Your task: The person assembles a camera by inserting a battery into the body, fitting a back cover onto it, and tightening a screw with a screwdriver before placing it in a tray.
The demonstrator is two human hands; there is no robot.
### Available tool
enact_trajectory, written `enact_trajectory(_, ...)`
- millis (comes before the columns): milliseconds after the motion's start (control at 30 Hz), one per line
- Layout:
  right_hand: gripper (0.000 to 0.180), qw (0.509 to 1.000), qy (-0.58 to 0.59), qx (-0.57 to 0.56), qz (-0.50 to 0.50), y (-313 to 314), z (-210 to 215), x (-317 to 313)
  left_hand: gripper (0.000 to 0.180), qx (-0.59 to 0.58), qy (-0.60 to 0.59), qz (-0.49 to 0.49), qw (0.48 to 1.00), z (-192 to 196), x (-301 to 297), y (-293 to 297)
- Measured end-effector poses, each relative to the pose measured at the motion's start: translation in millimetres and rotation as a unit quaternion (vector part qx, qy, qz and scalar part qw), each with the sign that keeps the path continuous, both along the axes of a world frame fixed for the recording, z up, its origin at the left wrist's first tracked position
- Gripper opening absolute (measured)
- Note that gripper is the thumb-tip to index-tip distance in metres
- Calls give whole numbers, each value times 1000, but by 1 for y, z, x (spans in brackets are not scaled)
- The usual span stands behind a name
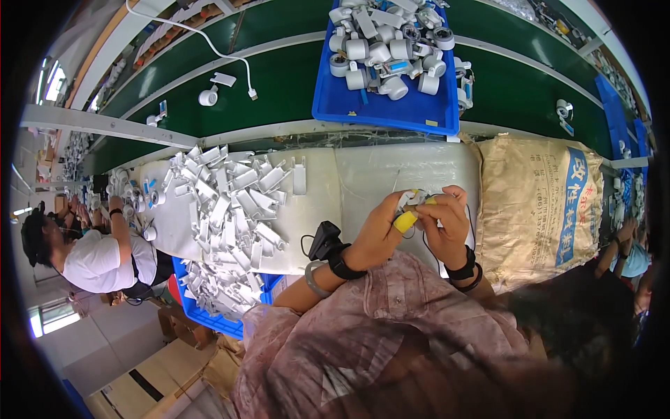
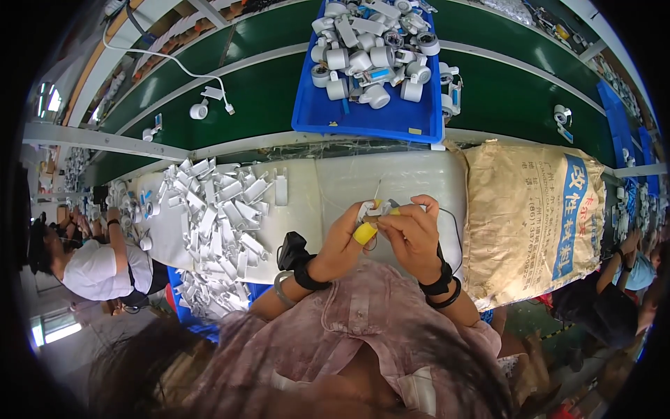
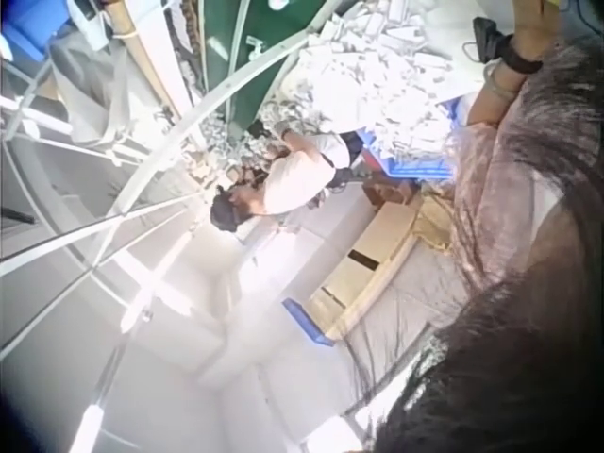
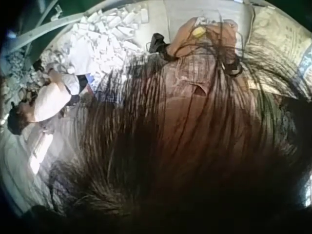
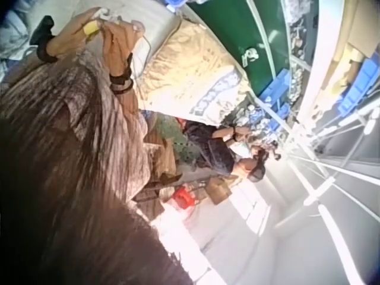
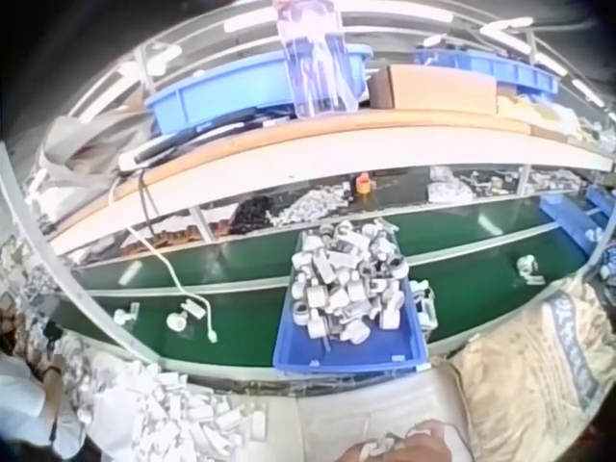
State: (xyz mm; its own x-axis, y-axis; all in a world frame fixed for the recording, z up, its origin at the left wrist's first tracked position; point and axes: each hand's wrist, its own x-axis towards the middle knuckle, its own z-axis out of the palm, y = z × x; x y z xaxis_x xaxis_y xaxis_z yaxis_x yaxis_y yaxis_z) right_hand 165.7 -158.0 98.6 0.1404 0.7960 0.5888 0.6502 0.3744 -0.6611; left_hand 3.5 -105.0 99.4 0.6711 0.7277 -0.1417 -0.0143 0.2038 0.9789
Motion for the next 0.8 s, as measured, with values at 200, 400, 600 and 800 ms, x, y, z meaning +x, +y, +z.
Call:
enact_trajectory(200,21,1000,-1,1,8,0,-5,-2,42,0,20,-5,1000,-3,-2,1)
enact_trajectory(400,24,1000,-9,0,8,5,-4,-7,25,139,3,32,990,-9,0,3)
enact_trajectory(600,21,998,-20,-39,41,28,-16,1,29,-16,72,22,997,-17,-17,29)
enact_trajectory(800,23,987,11,-147,-65,82,-33,110,34,25,35,260,965,-26,-53,114)
